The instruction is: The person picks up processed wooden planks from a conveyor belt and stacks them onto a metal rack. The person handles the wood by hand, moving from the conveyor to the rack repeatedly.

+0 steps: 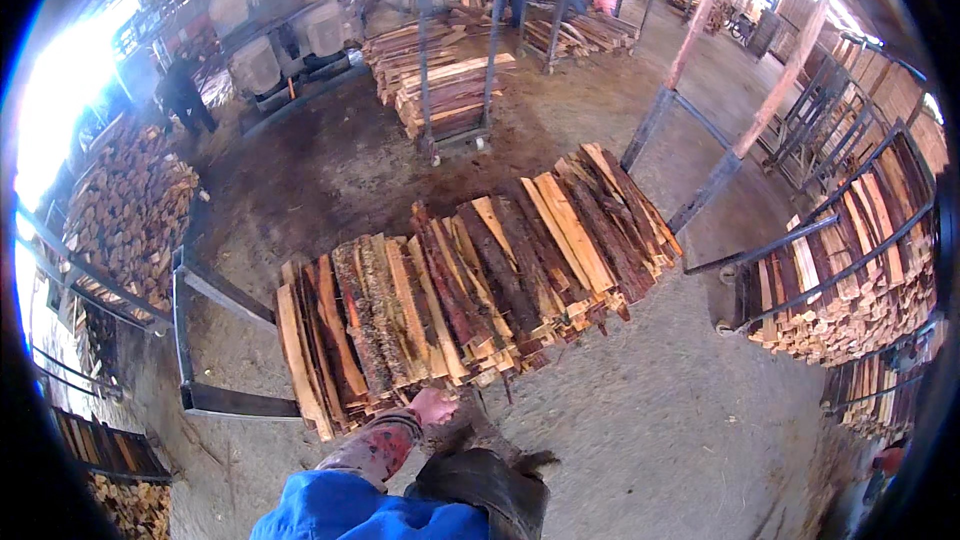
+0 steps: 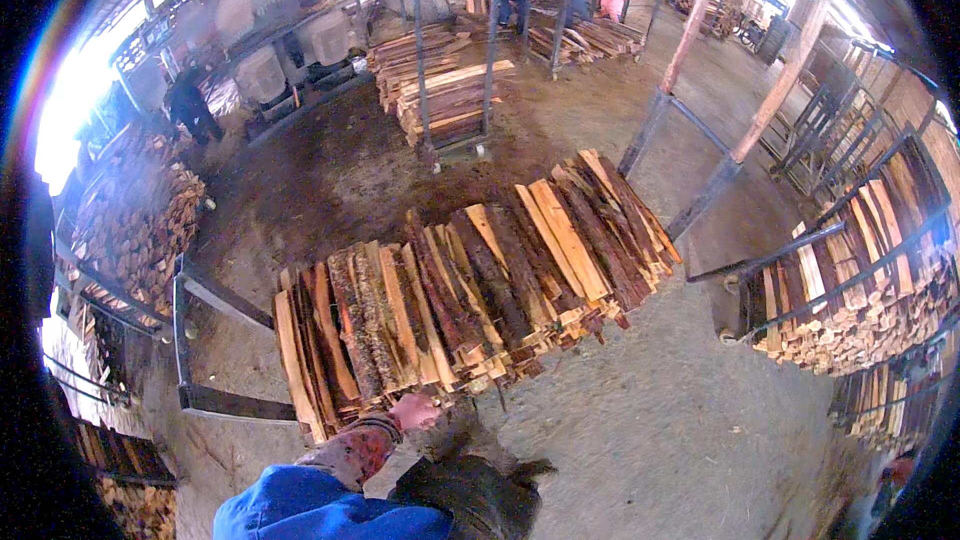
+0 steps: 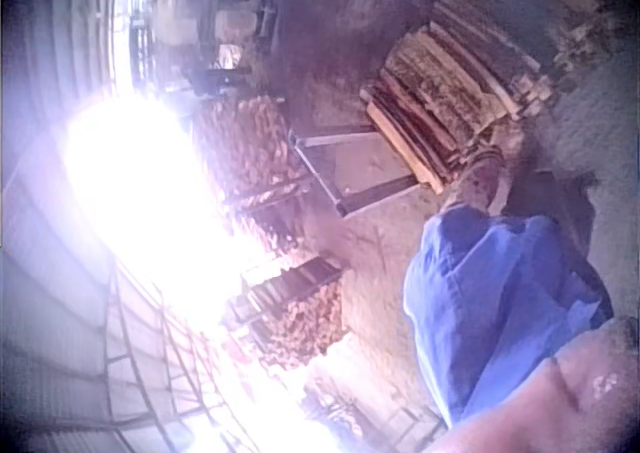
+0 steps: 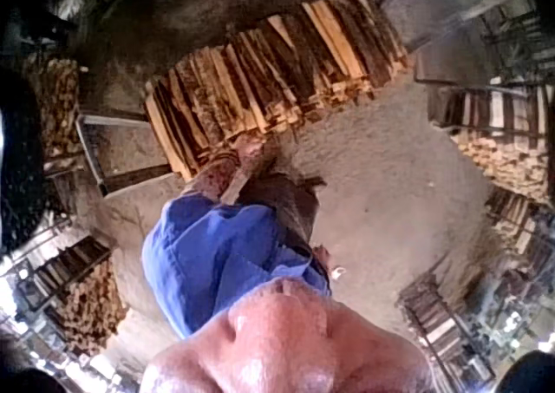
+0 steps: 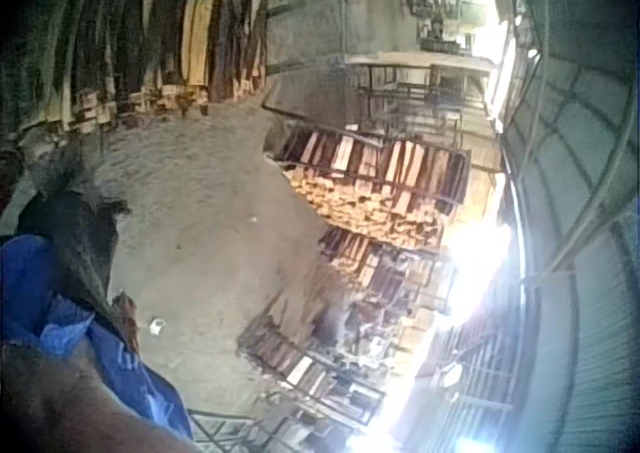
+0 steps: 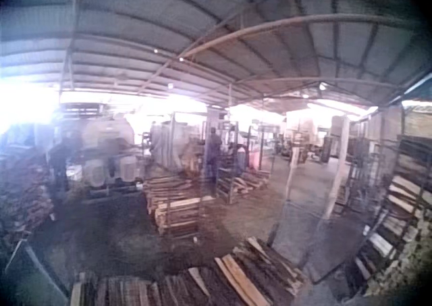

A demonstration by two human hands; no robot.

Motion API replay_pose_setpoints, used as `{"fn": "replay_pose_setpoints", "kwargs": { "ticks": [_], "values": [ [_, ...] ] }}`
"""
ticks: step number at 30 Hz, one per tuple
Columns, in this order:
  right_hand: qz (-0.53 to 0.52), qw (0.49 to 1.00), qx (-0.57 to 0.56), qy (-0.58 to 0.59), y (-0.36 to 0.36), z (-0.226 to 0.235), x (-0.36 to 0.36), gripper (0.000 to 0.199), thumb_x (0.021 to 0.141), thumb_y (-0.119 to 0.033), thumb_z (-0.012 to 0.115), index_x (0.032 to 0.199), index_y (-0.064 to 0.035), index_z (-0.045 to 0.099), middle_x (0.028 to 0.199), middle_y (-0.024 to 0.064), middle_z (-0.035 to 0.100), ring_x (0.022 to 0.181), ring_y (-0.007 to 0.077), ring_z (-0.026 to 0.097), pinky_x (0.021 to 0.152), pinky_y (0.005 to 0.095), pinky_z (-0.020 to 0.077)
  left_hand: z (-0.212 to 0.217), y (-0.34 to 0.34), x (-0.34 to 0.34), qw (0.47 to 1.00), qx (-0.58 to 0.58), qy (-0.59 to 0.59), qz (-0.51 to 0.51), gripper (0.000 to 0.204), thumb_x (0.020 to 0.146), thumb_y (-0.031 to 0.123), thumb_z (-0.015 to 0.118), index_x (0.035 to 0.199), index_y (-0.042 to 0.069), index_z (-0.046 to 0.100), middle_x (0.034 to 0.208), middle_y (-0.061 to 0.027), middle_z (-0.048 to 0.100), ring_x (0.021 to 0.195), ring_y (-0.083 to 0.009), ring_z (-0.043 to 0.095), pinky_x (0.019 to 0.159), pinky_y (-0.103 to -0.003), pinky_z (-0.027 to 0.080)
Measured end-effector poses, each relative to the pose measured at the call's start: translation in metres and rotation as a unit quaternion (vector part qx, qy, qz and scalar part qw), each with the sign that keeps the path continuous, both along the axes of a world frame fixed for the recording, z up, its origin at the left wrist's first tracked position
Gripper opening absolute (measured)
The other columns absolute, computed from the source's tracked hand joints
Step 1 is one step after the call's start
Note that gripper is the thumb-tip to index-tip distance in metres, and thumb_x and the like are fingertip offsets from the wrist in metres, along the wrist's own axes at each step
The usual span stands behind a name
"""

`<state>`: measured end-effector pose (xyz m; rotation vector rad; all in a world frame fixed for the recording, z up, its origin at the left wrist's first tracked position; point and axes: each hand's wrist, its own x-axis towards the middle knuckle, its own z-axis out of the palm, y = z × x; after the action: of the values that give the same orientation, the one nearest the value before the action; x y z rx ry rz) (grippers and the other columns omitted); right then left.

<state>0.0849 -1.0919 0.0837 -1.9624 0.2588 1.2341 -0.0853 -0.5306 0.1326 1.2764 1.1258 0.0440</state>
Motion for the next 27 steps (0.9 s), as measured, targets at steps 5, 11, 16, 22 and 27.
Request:
{"fn": "replay_pose_setpoints", "kwargs": {
  "ticks": [5,11,16,22,27],
  "values": [
    [0.233,0.953,0.062,-0.184,-0.067,-0.096,0.044,0.019,0.083,-0.028,0.056,0.075,-0.0118,0.059,0.071,0.0061,0.06,0.069,0.0237,0.056,0.061,0.0395,0.0456,-0.035,-0.021,0.034,0.99,0.075,0.09,-0.079,0.038,0.078,0.04,0.058,0.056,0.01,0.063,0.053,-0.0031,0.059,0.052,-0.0142,0.06,0.051,-0.03,0.046],
    [-0.187,0.979,0.032,0.079,-0.03,-0.063,0.162,0.019,0.08,-0.022,0.061,0.082,-0.0048,0.054,0.069,0.0108,0.058,0.063,0.0253,0.058,0.055,0.0389,0.049,-0.023,-0.084,0.066,0.989,-0.086,0.123,0.016,0.028,0.078,0.027,0.067,0.066,0.002,0.067,0.062,-0.0062,0.064,0.054,-0.0155,0.061,0.053,-0.028,0.052],
    [-0.173,0.984,-0.038,0.035,0.015,-0.006,0.252,0.028,0.084,-0.019,0.06,0.103,0.0023,0.057,0.08,0.0141,0.063,0.069,0.0262,0.065,0.055,0.0359,0.0556,0.002,-0.116,0.095,0.983,-0.091,0.133,0.085,0.027,0.078,0.02,0.068,0.077,-0.006,0.064,0.072,-0.0133,0.065,0.061,-0.0201,0.064,0.057,-0.032,0.055],
    [-0.15,0.988,-0.033,0.019,0.028,0.01,0.305,0.031,0.085,-0.019,0.059,0.107,0.0025,0.056,0.082,0.0138,0.063,0.068,0.024,0.065,0.056,0.0352,0.0555,0.001,-0.098,0.149,0.984,-0.104,0.124,0.079,0.025,0.08,0.018,0.066,0.083,-0.006,0.063,0.076,-0.0141,0.065,0.065,-0.022,0.065,0.058,-0.033,0.055],
    [-0.166,0.984,-0.064,0.024,0.053,0.01,0.315,0.032,0.085,-0.019,0.06,0.109,0.0021,0.056,0.084,0.0133,0.064,0.069,0.0235,0.065,0.057,0.0362,0.0561,-0.032,-0.064,0.188,0.977,-0.161,0.071,0.122,0.023,0.081,0.016,0.065,0.085,-0.006,0.062,0.076,-0.0152,0.065,0.065,-0.0242,0.065,0.058,-0.035,0.056]
  ]
}}
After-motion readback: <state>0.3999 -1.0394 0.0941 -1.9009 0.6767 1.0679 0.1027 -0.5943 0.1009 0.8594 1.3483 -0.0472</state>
